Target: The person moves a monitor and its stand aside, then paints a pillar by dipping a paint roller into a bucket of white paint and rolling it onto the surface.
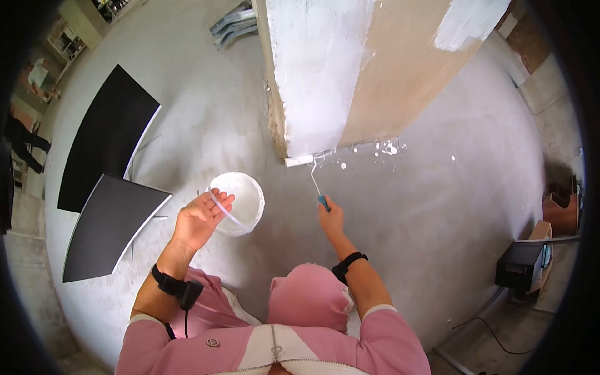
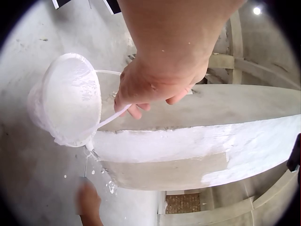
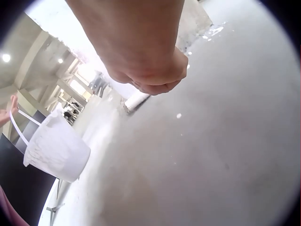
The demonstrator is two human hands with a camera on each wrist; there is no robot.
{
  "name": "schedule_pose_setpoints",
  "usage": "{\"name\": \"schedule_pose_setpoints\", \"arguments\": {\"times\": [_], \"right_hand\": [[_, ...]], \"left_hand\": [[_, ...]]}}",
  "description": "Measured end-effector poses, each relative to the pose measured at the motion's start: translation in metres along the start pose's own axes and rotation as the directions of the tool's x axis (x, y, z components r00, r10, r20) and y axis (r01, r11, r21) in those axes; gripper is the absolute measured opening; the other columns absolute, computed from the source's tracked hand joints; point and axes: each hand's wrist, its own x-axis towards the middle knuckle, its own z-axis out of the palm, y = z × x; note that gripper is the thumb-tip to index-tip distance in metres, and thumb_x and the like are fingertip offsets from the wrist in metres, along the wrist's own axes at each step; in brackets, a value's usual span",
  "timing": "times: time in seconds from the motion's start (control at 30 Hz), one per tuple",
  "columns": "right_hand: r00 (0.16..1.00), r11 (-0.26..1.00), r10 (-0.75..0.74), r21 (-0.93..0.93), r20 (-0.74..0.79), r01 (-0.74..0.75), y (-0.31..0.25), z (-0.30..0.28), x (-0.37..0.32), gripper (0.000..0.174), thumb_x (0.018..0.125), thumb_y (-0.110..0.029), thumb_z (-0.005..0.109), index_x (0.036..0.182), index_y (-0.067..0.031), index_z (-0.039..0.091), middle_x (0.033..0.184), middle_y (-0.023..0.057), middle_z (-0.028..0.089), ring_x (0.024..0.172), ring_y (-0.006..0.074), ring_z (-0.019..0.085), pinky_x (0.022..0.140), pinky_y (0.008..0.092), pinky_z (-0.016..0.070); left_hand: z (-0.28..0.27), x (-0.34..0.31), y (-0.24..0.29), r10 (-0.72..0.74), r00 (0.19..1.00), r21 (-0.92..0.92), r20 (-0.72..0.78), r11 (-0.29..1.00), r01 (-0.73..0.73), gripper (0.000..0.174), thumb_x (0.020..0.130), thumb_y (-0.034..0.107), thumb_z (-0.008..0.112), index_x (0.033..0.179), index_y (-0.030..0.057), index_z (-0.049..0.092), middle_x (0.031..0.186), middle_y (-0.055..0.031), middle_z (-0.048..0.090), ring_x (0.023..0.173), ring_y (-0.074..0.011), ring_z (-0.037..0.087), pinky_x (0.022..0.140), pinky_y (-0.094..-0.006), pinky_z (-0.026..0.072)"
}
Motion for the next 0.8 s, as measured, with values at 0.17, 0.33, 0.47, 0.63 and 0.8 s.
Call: {"name": "schedule_pose_setpoints", "arguments": {"times": [0.17,0.33,0.47,0.63,0.8], "right_hand": [[0.998,0.997,0.056,0.056,0.002,-0.056,-0.047,-0.045,0.0,0.037,0.084,-0.016,0.067,0.118,-0.0017,0.064,0.078,0.0062,0.068,0.065,0.0091,0.055,0.061,0.0286,0.0458],[0.993,0.977,0.109,0.182,0.042,-0.115,-0.134,-0.107,-0.015,0.035,0.087,-0.012,0.065,0.12,0.0002,0.063,0.07,-0.003,0.057,0.062,0.0023,0.045,0.054,0.0222,0.0385],[0.998,0.935,0.057,0.348,0.04,-0.067,-0.209,-0.142,-0.034,0.036,0.09,-0.006,0.061,0.125,0.002,0.059,0.069,-0.0057,0.052,0.06,0.0013,0.042,0.051,0.0196,0.0343],[1.0,0.938,0.008,0.347,-0.028,0.002,-0.263,-0.173,-0.05,0.038,0.091,-0.004,0.059,0.129,0.001,0.056,0.069,-0.0055,0.051,0.058,0.002,0.043,0.049,0.0189,0.0345],[0.988,0.926,-0.082,0.357,-0.134,0.125,-0.304,-0.198,-0.058,0.038,0.092,-0.005,0.058,0.13,0.0003,0.055,0.068,-0.0051,0.051,0.056,0.0019,0.043,0.047,0.0182,0.0333]], "left_hand": [[-0.001,-0.001,-0.001,-0.011,1.0,-0.012,-0.003,1.0,0.01,0.062,0.054,-0.004,0.047,0.117,-0.0058,0.047,0.118,-0.0181,0.054,0.127,-0.0385,0.045,0.111,-0.0446,0.0332],[-0.003,0.0,-0.001,-0.022,0.999,-0.038,0.028,0.999,0.024,0.062,0.054,-0.005,0.046,0.116,-0.0061,0.046,0.118,-0.018,0.054,0.127,-0.039,0.045,0.111,-0.0446,0.0336],[-0.005,0.003,-0.001,-0.036,0.999,-0.061,0.023,0.997,0.037,0.061,0.055,-0.006,0.045,0.116,-0.0061,0.046,0.118,-0.0181,0.054,0.127,-0.0389,0.045,0.11,-0.0447,0.0345],[-0.013,0.008,-0.003,-0.045,0.998,-0.095,0.05,0.994,0.049,0.059,0.056,-0.008,0.045,0.115,-0.0056,0.046,0.118,-0.018,0.054,0.126,-0.0387,0.045,0.109,-0.0442,0.0355],[-0.019,0.014,-0.004,-0.074,0.995,-0.103,0.068,0.991,0.08,0.056,0.057,-0.008,0.045,0.113,-0.0046,0.047,0.117,-0.0176,0.054,0.125,-0.0381,0.046,0.108,-0.044,0.0359]]}}
